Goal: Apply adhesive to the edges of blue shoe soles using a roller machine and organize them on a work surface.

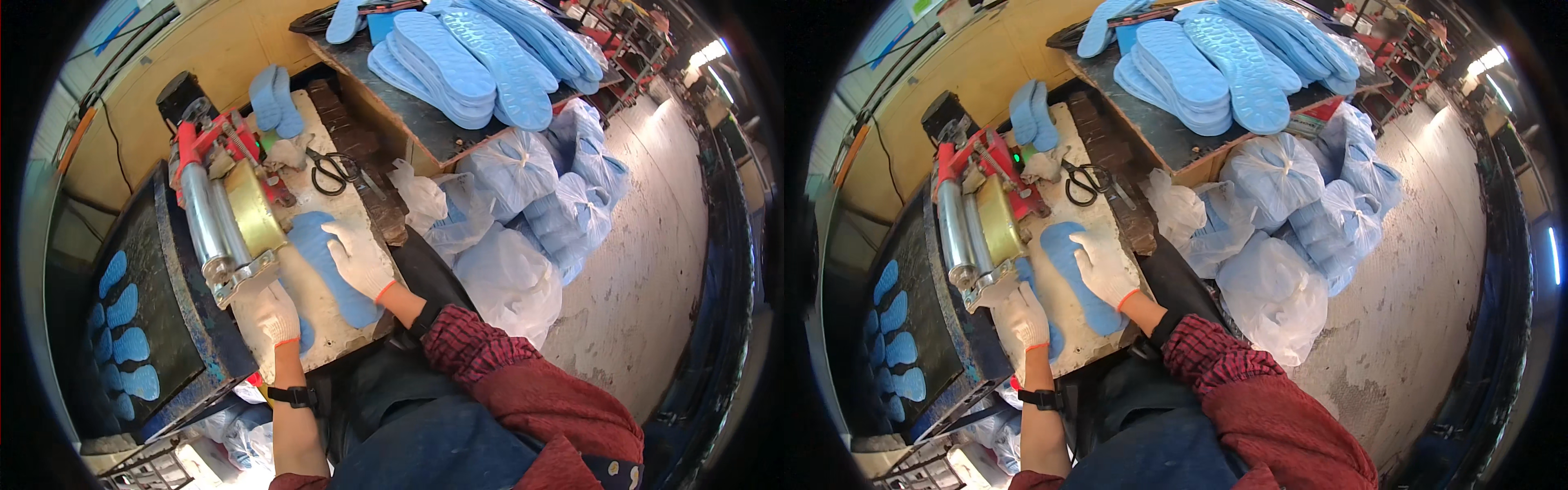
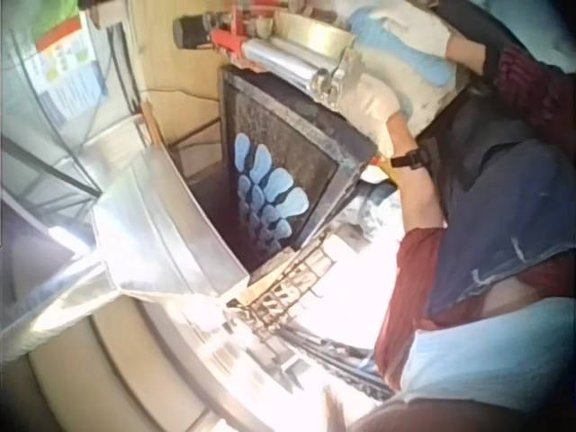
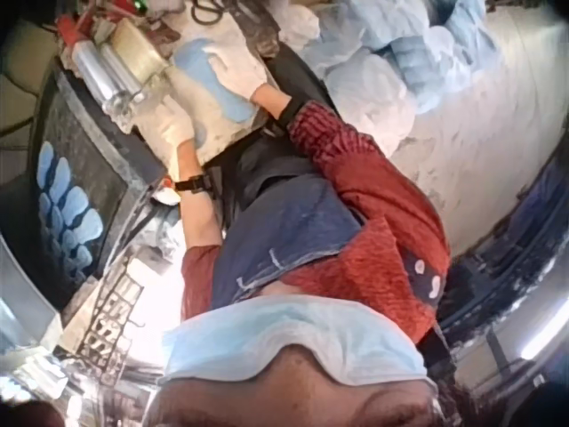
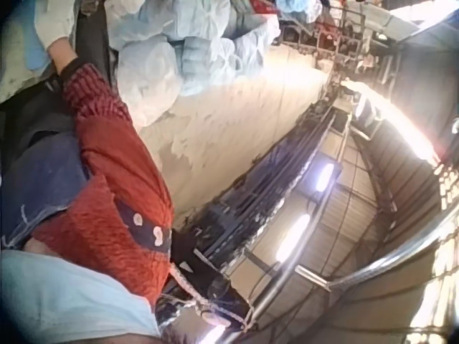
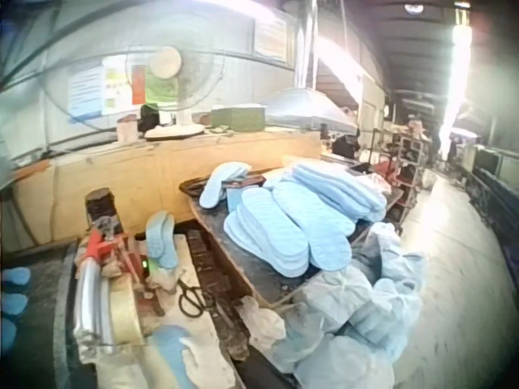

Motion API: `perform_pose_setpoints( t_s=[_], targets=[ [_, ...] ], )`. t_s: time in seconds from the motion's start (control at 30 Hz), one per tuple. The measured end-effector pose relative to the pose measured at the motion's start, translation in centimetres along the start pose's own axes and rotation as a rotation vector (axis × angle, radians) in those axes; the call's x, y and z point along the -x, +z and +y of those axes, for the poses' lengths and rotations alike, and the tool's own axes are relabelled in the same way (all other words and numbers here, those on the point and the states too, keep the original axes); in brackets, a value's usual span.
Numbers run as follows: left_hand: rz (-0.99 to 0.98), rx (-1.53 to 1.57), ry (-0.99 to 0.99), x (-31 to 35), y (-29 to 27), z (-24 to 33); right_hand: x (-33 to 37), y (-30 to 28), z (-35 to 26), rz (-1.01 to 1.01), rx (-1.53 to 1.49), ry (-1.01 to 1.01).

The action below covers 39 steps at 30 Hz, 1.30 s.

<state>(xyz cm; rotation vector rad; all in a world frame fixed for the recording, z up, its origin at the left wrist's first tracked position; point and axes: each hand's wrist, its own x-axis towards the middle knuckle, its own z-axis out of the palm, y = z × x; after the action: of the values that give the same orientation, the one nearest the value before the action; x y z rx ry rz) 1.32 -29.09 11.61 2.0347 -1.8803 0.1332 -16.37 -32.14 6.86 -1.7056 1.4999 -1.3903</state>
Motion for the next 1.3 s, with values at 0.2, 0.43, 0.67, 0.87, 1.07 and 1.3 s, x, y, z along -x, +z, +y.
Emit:
perform_pose_setpoints(
  t_s=[0.2,0.43,0.67,0.87,1.07,1.3],
  targets=[
    [-0.116,-0.031,-0.063,-0.4,-0.1,1.2,-1.9,-8.7,6.9,0.183,-0.827,0.261],
    [-0.021,0.063,-0.023,-0.2,2.8,0.4,-0.6,-15.6,26.3,0.234,0.507,0.666],
    [-0.025,-0.064,0.041,-0.1,5.7,-2.8,2.2,-9.7,31.4,-0.909,0.672,0.534],
    [-0.071,-0.073,-0.017,0.0,6.1,-3.1,6.6,-8.1,32.7,-0.966,0.344,0.459],
    [-0.100,-0.098,-0.035,-0.1,6.2,-3.1,6.1,-9.7,39.3,-0.243,0.521,0.854],
    [-0.109,-0.070,-0.047,-0.2,6.2,-2.7,-2.1,-0.5,34.9,-0.117,-0.094,0.594]
  ],
)
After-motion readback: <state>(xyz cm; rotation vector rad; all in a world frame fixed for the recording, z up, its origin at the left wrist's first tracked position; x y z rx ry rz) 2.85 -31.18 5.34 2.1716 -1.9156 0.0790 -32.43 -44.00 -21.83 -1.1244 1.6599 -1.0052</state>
